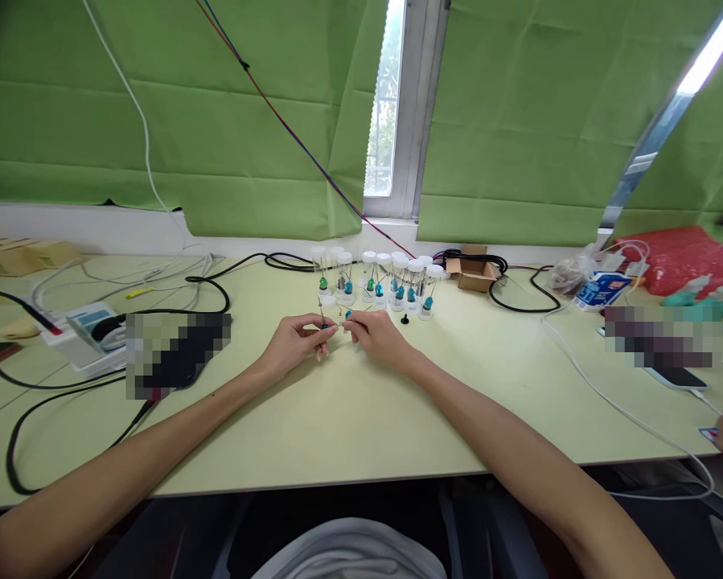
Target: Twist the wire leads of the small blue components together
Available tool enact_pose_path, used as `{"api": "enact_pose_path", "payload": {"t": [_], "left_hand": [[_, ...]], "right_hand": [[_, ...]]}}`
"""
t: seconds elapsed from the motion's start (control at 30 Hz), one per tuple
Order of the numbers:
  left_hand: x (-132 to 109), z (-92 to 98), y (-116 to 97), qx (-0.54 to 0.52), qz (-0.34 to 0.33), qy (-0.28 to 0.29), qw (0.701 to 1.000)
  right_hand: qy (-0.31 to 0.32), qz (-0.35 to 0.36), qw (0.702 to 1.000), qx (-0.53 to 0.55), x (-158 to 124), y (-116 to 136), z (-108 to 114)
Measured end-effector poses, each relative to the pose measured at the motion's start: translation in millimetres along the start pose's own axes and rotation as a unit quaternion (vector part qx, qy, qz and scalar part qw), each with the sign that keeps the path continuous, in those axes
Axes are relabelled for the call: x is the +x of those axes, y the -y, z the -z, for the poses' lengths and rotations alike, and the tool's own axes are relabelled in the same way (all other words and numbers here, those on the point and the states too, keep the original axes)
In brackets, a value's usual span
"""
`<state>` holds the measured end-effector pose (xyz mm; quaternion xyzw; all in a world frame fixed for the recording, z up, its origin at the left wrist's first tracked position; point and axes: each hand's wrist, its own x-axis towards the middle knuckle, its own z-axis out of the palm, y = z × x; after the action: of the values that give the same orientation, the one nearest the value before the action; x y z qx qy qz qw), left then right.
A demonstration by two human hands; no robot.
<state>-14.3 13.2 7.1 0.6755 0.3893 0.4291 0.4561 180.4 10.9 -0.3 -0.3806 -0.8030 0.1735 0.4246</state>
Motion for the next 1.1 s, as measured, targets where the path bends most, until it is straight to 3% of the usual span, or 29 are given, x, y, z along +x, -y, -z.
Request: {"api": "enact_pose_path", "payload": {"t": [0.2, 0.47, 0.57, 0.7, 0.83, 0.93, 1.1], "left_hand": [[-1, -1.6, 1, 0.024, -0.025, -0.012, 0.999], [0, -0.5, 7, 0.059, -0.084, -0.029, 0.994], [0, -1.2, 6, 0.07, -0.102, -0.032, 0.992], [0, -2.4, 7, 0.086, -0.118, -0.032, 0.989], [0, -3.4, 7, 0.094, -0.13, -0.03, 0.987], [0, -3.4, 6, 0.089, -0.123, -0.031, 0.988], [2, -2.0, 5, 0.048, -0.082, -0.023, 0.995]], "right_hand": [[0.02, -0.117, 0.985, 0.122, 0, 9, -1], [0.047, -0.191, 0.941, 0.275, 1, 8, -5], [0.051, -0.255, 0.909, 0.327, 3, 8, -4], [0.054, -0.35, 0.844, 0.403, 6, 13, -1], [0.067, -0.401, 0.788, 0.462, 7, 16, 2], [0.068, -0.405, 0.785, 0.464, 7, 16, 2], [0.059, -0.371, 0.818, 0.436, 6, 17, 0]]}}
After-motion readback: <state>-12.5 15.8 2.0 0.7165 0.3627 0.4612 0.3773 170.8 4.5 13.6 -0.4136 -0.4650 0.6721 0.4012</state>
